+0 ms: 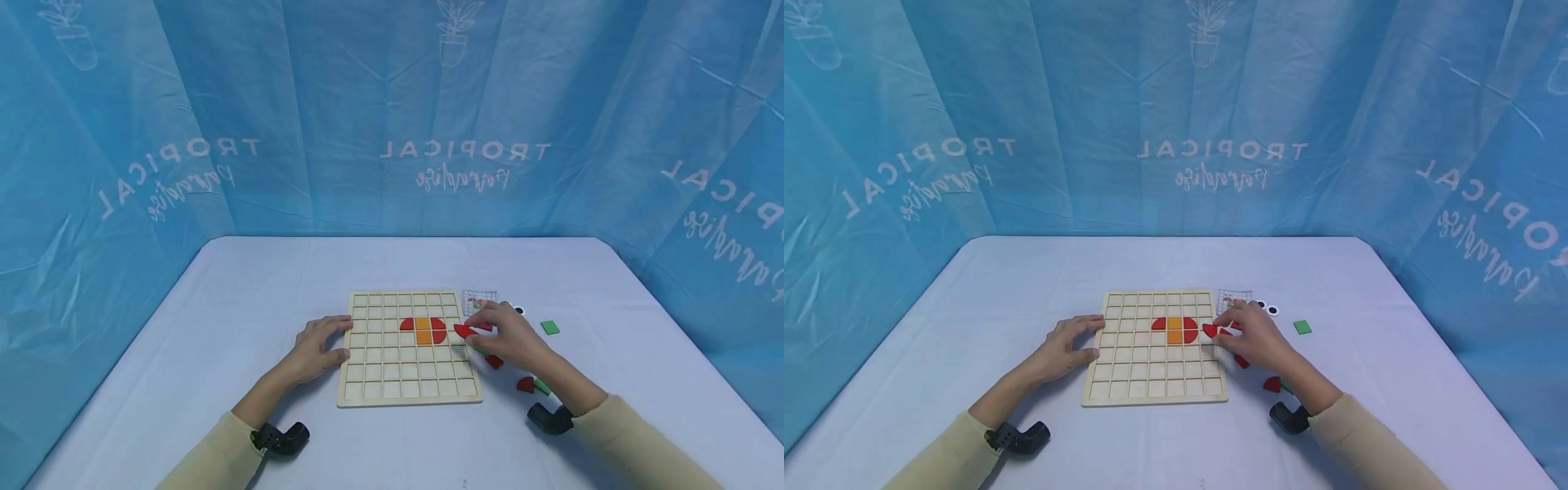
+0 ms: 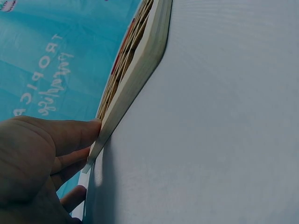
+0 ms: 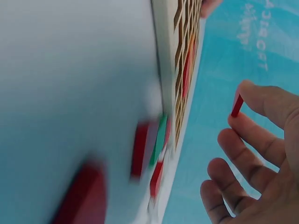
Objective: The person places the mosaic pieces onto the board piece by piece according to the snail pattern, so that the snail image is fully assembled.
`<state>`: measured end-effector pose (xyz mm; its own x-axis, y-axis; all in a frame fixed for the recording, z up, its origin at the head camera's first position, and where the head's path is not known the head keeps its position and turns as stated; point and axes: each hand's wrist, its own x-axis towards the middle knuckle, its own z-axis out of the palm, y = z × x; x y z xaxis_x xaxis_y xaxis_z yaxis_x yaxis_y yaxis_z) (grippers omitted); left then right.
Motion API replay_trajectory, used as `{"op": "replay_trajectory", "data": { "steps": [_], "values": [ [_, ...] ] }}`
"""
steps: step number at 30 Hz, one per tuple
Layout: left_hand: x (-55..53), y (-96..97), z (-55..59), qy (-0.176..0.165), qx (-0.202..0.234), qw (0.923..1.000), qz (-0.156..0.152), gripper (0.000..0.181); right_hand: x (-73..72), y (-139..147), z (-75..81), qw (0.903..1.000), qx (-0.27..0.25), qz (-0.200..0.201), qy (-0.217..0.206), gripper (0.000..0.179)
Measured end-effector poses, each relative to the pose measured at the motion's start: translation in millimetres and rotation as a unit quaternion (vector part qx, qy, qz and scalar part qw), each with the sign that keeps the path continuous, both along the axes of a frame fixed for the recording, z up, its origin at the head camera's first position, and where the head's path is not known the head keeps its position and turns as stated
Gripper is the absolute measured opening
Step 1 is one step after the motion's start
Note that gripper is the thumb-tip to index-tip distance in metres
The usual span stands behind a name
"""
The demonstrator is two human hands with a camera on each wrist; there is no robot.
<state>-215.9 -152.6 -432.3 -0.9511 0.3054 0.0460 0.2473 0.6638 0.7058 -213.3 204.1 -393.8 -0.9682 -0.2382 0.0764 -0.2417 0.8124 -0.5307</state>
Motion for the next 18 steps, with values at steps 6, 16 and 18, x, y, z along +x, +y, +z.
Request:
{"op": "replay_trajectory", "data": {
  "steps": [6, 16, 18],
  "values": [
    [0.1, 0.0, -0.1, 0.001, 0.002, 1.0000, -0.001, 0.051, -9.3, -35.5, -2.9, 0.9994, -0.005, 0.024, 0.026, 0.025],
    [0.6, -0.4, -0.8, 0.010, 0.008, 0.9999, -0.004, 0.050, -26.4, -78.1, -5.9, 0.9979, -0.005, 0.055, 0.034, 0.025],
    [0.4, -0.3, -0.7, 0.010, 0.008, 0.9999, -0.005, 0.050, -28.8, -81.3, -7.9, 0.9976, 0.001, 0.060, 0.035, 0.024]
  ]
}}
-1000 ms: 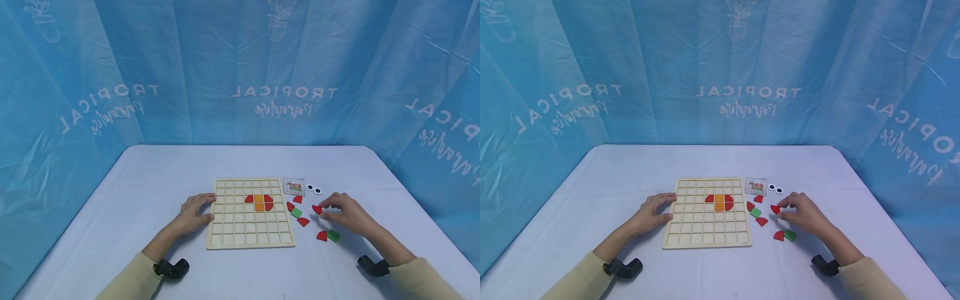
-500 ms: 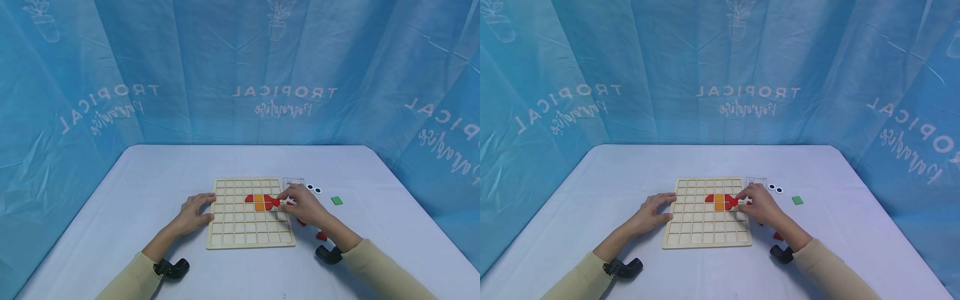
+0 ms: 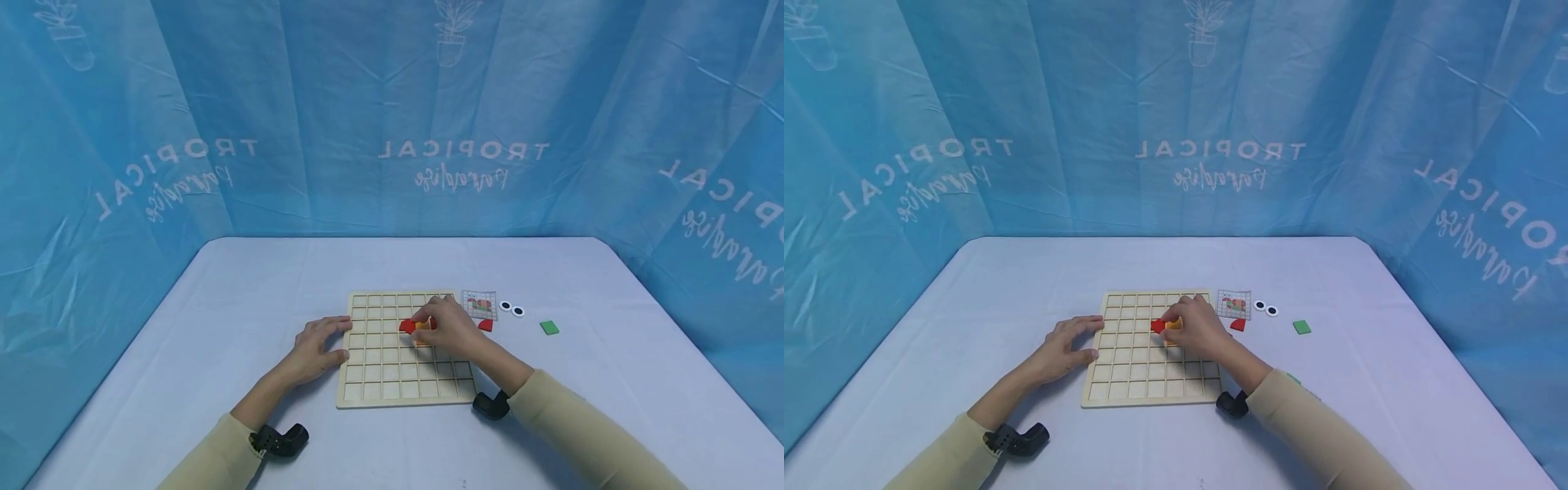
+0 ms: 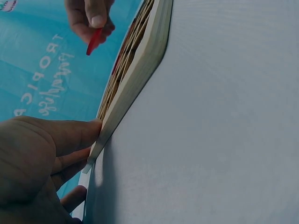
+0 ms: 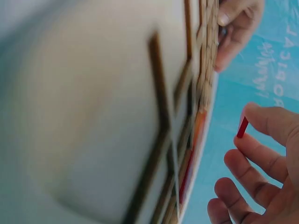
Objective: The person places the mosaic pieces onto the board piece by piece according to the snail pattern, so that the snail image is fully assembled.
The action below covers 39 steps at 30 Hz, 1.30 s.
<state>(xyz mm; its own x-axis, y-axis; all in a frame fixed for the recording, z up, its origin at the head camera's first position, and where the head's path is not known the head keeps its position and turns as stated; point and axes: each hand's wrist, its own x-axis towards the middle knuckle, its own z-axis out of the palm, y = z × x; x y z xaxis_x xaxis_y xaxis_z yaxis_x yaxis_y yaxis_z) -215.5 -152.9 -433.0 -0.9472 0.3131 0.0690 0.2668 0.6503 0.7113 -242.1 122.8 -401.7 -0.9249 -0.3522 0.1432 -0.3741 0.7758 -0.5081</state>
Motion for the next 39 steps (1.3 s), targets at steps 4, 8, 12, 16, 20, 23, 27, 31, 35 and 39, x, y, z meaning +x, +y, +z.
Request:
{"op": "replay_trajectory", "data": {
  "steps": [4, 8, 12, 16, 20, 23, 27, 31, 35, 39],
  "values": [
    [-0.8, 0.0, -0.4, 0.001, -0.004, 1.0000, 0.000, 0.051, -2.0, -2.1, -2.4, 0.9999, 0.011, 0.001, -0.001, 0.023],
    [-1.9, -0.5, -0.5, 0.005, -0.005, 1.0000, -0.001, 0.050, -1.8, -3.1, -3.6, 0.9999, 0.011, 0.006, -0.007, 0.023],
    [-1.9, -0.3, 0.1, 0.001, -0.005, 1.0000, 0.002, 0.050, -1.2, -4.4, -6.3, 0.9997, 0.019, 0.015, -0.010, 0.024],
    [-1.4, -0.3, 0.3, -0.002, -0.004, 1.0000, 0.002, 0.051, -2.2, -4.9, -9.6, 0.9992, 0.034, 0.018, -0.007, 0.025],
    [-1.2, -0.8, -0.6, 0.000, 0.000, 1.0000, -0.002, 0.050, -4.1, -4.5, -13.3, 0.9981, 0.056, 0.025, 0.000, 0.024],
    [-1.4, -0.7, -1.7, 0.001, 0.001, 1.0000, -0.004, 0.050, -4.5, -4.0, -14.6, 0.9973, 0.066, 0.030, 0.008, 0.024],
    [-2.2, 0.2, -3.0, -0.001, -0.003, 1.0000, 0.001, 0.050, -3.2, -3.4, -14.2, 0.9963, 0.076, 0.035, 0.018, 0.025],
    [-3.4, 2.1, -3.7, -0.007, -0.006, 0.9999, 0.013, 0.051, -2.4, -3.2, -14.8, 0.9952, 0.082, 0.040, 0.035, 0.024],
    [-4.1, 2.8, -4.2, -0.011, -0.009, 0.9997, 0.019, 0.051, -2.4, -2.9, -15.9, 0.9946, 0.084, 0.041, 0.045, 0.023],
    [-4.4, 2.4, -4.5, -0.011, -0.011, 0.9997, 0.019, 0.051, -2.3, -2.9, -16.0, 0.9948, 0.082, 0.042, 0.043, 0.024]
  ]
}}
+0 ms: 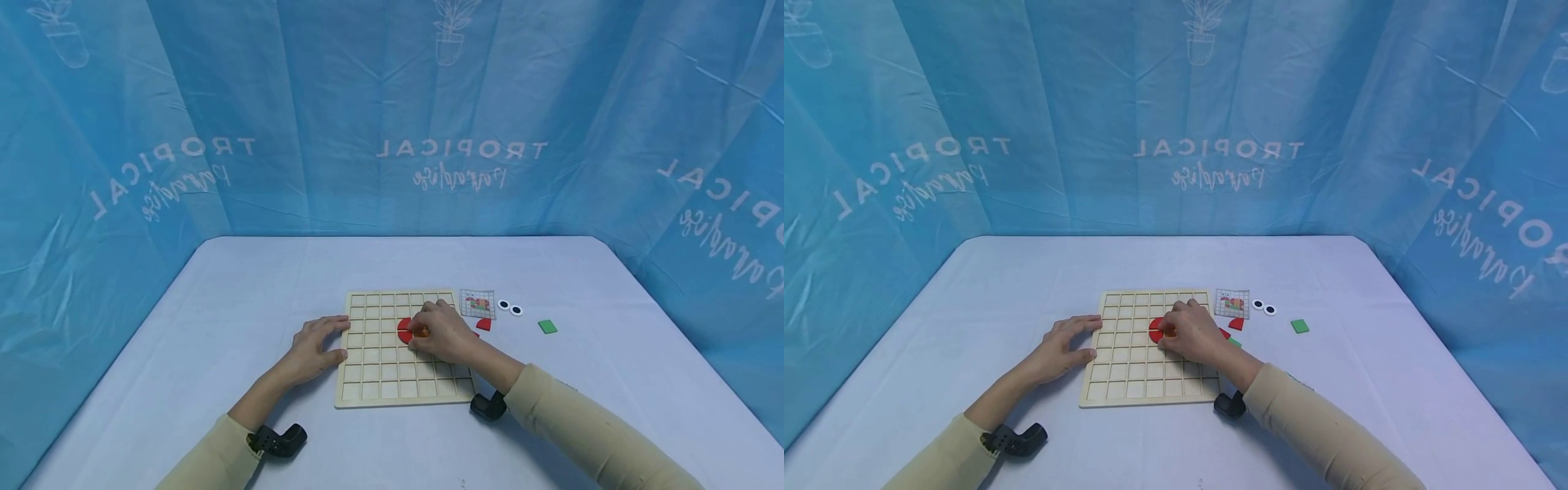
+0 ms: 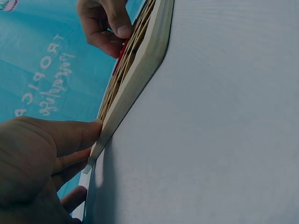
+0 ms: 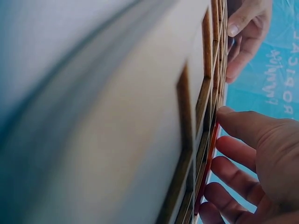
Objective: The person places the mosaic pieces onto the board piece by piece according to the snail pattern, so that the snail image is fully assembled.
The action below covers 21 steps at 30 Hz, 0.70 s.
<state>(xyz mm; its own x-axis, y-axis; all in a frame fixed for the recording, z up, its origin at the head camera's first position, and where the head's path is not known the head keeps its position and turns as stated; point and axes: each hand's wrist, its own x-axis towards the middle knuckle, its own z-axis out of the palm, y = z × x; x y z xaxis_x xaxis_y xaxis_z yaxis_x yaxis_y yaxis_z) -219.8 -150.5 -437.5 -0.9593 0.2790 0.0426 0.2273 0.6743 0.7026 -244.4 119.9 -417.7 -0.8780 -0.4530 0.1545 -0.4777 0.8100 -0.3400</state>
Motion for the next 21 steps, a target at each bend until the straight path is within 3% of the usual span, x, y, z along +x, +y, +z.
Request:
{"op": "replay_trajectory", "data": {
  "steps": [5, 11, 15, 21],
  "values": [
    [1.3, -1.3, 0.8, 0.006, 0.009, 0.9999, -0.012, 0.052, 1.7, 0.6, 1.8, 0.9999, -0.012, -0.004, -0.003, 0.025],
    [2.9, -1.1, 1.7, 0.006, 0.011, 0.9997, -0.019, 0.052, 8.3, 8.9, 13.1, 0.9968, -0.068, -0.029, -0.028, 0.025],
    [2.5, 0.2, 2.8, 0.001, 0.006, 1.0000, -0.007, 0.053, 13.0, 24.0, 26.5, 0.9939, -0.089, -0.058, -0.031, 0.028],
    [2.3, -0.6, 2.6, -0.005, 0.008, 0.9999, -0.006, 0.053, 18.3, 60.8, 36.9, 0.9928, -0.080, -0.088, -0.017, 0.028]
  ]
}}
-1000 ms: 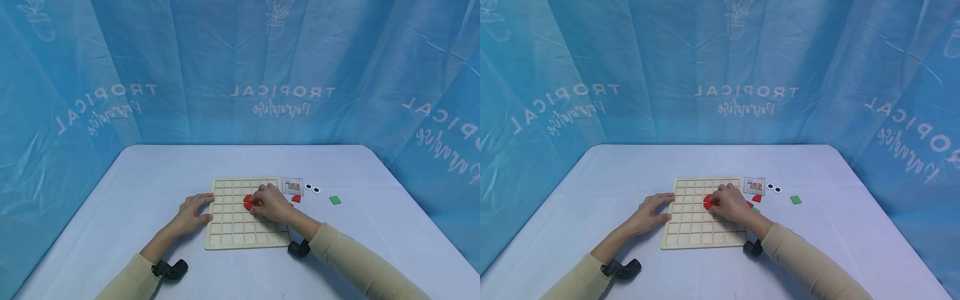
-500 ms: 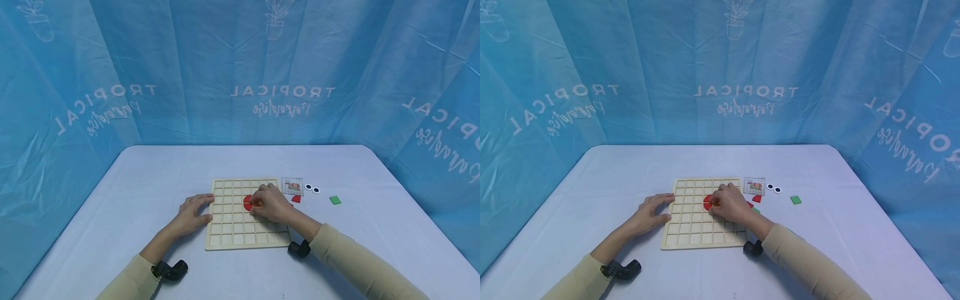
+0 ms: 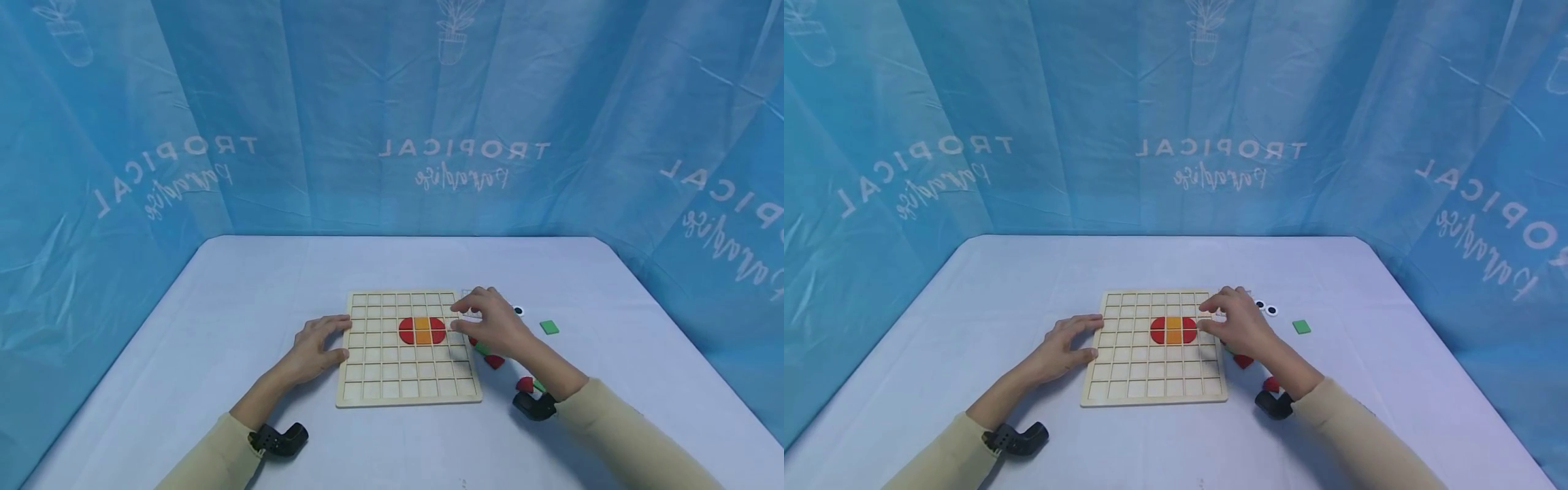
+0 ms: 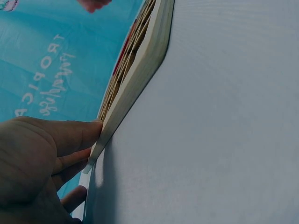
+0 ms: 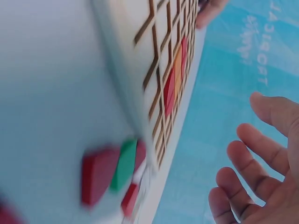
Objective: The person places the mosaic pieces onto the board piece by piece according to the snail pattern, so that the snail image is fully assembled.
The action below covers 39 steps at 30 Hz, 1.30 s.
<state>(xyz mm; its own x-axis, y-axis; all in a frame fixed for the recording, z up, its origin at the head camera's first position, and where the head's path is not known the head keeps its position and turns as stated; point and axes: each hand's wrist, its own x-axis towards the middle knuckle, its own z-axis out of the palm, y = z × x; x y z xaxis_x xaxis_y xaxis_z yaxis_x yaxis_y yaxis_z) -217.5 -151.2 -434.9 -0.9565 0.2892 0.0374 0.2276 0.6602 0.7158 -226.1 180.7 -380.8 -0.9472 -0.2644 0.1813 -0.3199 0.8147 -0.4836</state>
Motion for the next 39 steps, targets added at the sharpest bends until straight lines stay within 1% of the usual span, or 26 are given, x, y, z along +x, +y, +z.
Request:
{"op": "replay_trajectory", "data": {
  "steps": [5, 12, 16, 22, 28, 33, 39],
  "values": [
    [0.0, -0.1, 0.1, -0.003, -0.002, 1.0000, 0.000, 0.053, 5.4, 33.2, -1.1, 0.9997, 0.007, -0.021, 0.003, 0.029],
    [-0.6, -1.4, -0.9, 0.006, -0.008, 1.0000, -0.001, 0.053, 7.7, 81.0, -6.8, 0.9977, 0.026, -0.060, -0.020, 0.035],
    [-0.8, -0.9, -0.7, 0.007, -0.008, 0.9999, -0.001, 0.052, 5.6, 109.9, -12.1, 0.9967, 0.030, -0.066, -0.035, 0.038],
    [-0.9, -0.6, 0.0, 0.005, -0.010, 0.9999, -0.001, 0.052, 0.5, 146.7, -19.2, 0.9956, 0.035, -0.060, -0.063, 0.042],
    [-0.1, -0.8, 0.9, 0.002, -0.009, 1.0000, 0.000, 0.053, -6.2, 167.1, -25.2, 0.9930, 0.024, -0.053, -0.103, 0.047],
    [0.8, -0.9, 1.0, 0.008, -0.007, 0.9999, -0.006, 0.053, -12.5, 175.8, -30.4, 0.9921, 0.030, -0.039, -0.115, 0.048],
    [0.8, -1.2, 0.9, 0.011, -0.005, 0.9999, -0.008, 0.053, -20.1, 177.6, -33.4, 0.9907, 0.042, -0.037, -0.124, 0.048]
  ]
}}
